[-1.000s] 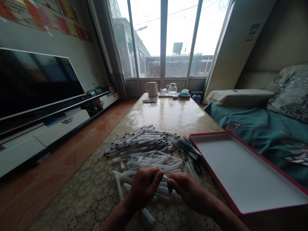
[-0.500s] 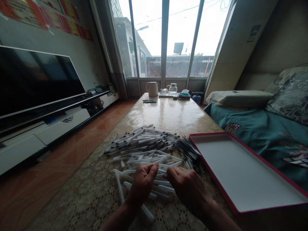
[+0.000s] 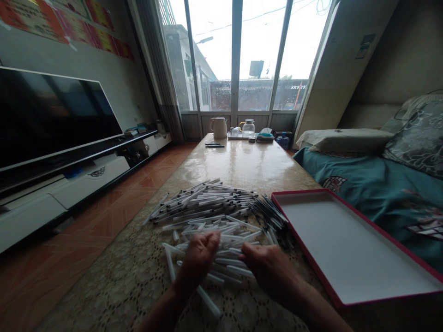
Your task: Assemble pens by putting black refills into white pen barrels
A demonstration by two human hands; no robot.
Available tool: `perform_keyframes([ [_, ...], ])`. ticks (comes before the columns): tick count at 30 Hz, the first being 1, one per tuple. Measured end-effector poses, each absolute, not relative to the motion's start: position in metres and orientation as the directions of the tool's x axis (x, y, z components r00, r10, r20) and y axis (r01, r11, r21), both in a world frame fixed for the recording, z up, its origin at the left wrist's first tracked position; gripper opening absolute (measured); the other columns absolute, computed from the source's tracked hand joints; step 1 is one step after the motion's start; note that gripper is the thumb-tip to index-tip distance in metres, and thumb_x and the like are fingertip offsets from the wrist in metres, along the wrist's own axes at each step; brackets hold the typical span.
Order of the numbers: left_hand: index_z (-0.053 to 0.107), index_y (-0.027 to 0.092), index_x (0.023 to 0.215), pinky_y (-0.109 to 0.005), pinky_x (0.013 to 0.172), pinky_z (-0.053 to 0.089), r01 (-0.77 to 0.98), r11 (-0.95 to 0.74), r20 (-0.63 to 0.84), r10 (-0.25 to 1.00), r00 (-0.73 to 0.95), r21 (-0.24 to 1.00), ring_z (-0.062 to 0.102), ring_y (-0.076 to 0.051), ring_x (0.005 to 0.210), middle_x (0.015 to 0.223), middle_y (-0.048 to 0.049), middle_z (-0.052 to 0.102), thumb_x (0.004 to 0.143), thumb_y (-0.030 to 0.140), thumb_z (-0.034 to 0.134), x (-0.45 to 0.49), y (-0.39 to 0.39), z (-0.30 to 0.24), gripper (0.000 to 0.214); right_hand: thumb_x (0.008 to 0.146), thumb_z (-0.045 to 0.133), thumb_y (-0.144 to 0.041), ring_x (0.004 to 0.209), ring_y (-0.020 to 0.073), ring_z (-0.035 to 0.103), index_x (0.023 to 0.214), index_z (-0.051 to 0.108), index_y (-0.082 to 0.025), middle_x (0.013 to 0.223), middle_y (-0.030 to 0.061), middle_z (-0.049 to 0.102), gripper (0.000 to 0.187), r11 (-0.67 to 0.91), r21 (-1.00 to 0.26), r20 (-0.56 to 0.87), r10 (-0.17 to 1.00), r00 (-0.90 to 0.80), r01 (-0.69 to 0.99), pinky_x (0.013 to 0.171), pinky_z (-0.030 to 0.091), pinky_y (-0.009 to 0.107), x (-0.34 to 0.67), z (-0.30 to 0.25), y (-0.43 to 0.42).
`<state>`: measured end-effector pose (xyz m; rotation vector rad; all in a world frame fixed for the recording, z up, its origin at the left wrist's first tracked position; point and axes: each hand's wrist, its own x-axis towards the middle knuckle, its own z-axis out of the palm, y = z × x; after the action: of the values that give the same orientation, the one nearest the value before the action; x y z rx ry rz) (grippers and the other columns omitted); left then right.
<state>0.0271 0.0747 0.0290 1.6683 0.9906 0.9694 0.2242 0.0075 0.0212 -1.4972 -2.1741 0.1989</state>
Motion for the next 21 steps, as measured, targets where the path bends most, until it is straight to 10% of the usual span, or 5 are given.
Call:
perform_keyframes([
  [3,0.037,0.021,0.057,-0.021,0.037,0.014,0.072,-0.158,0.151,0.984,0.093,0.985,0.016,-0.007,0.039,0.047,0.0101,0.020,0.083,0.050,0.048,0.006,0.091,0.028,0.041,0.097,0.033,-0.033,0.046,0.0119,0.052,0.073,0.048,-0.021,0.060,-0.0004,0.059,0.031,0.295,-0.311,0.411,0.899,-0.151,0.904,0.047,0.022,0.024,0.236,0.023,0.011],
  [9,0.067,0.016,0.088,-0.020,0.047,0.033,0.416,-0.476,0.356,0.872,0.335,0.775,0.041,-0.010,0.048,0.057,0.0046,0.046,0.083,0.036,0.057,0.007,0.093,0.028,0.022,0.099,0.029,-0.036,0.050,0.0155,0.058,0.079,0.048,-0.022,0.059,-0.0012,0.059,0.031,0.213,-0.364,0.367,0.928,-0.070,0.907,0.048,0.022,0.026,0.238,0.024,0.015],
  [14,0.060,0.020,0.116,-0.026,0.062,0.044,0.529,-0.598,0.493,0.800,0.342,0.603,0.052,-0.013,0.060,0.083,-0.0023,0.058,0.082,0.019,0.056,0.018,0.094,0.023,0.035,0.097,0.030,-0.028,0.059,0.0167,0.059,0.079,0.046,-0.021,0.068,0.0016,0.062,0.025,0.182,-0.498,0.293,0.955,-0.033,0.848,0.054,0.031,0.025,0.232,0.028,0.012],
  [21,0.063,0.018,0.105,-0.023,0.056,0.045,0.244,-0.461,0.386,0.873,0.298,0.853,0.053,-0.011,0.059,0.079,-0.0014,0.059,0.077,0.027,0.066,0.037,0.068,0.023,0.029,0.094,0.038,-0.031,0.068,0.0190,0.063,0.084,0.051,-0.020,0.075,0.0049,0.066,0.020,0.250,-0.490,0.186,0.966,-0.180,0.835,0.058,0.035,0.025,0.224,0.027,0.007],
])
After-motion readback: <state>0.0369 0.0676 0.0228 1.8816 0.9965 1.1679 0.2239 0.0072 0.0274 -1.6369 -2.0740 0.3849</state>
